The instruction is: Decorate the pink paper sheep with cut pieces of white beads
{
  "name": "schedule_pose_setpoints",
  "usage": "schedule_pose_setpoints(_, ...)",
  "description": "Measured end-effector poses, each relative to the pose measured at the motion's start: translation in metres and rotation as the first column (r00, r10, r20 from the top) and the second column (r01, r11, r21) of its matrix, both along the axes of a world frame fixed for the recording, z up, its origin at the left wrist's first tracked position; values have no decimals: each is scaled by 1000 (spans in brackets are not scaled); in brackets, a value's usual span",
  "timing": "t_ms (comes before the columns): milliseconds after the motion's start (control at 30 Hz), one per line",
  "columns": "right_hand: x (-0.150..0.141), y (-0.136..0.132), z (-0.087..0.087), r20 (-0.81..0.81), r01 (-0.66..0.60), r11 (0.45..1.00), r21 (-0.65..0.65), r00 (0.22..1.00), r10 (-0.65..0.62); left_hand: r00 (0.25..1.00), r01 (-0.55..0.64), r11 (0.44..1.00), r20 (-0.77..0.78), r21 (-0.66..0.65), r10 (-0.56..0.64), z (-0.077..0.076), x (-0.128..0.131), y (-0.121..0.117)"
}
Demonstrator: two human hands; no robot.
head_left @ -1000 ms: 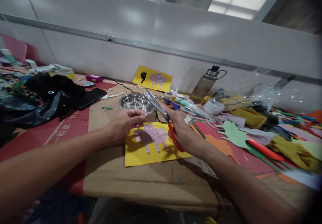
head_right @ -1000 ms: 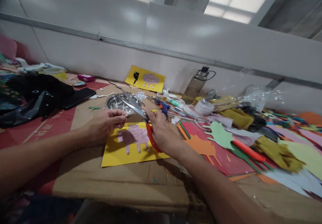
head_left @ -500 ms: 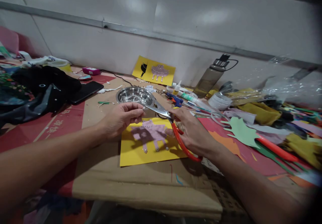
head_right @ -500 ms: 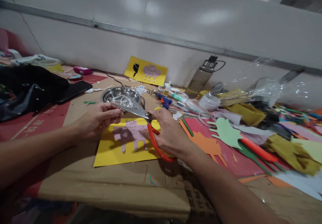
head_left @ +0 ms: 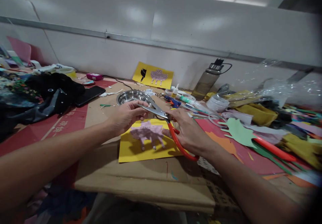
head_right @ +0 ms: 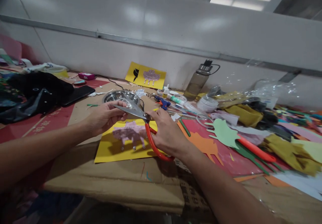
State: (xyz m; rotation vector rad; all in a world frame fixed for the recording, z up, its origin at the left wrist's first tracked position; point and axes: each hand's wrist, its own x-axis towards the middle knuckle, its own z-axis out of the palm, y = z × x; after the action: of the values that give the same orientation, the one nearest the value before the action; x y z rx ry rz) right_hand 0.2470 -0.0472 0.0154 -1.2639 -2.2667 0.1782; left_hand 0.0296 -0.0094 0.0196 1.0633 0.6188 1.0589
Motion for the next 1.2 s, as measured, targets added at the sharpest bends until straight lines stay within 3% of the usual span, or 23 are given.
schedule_pose_setpoints(267,0,1,-2,14,33,999,-33,999,-33,1000,-5,1000,14,23,4,1,2,-1)
schedule_pose_setpoints(667,-2,3,-8,107,25,999,-23,994,-22,998,22,999,-60,38,-20,-9,3,-1)
schedule_pose_setpoints(1200,-3,1,-5,78,11,999,-34,997,-8,993,1,999,-115,54,5,-9,3,-5)
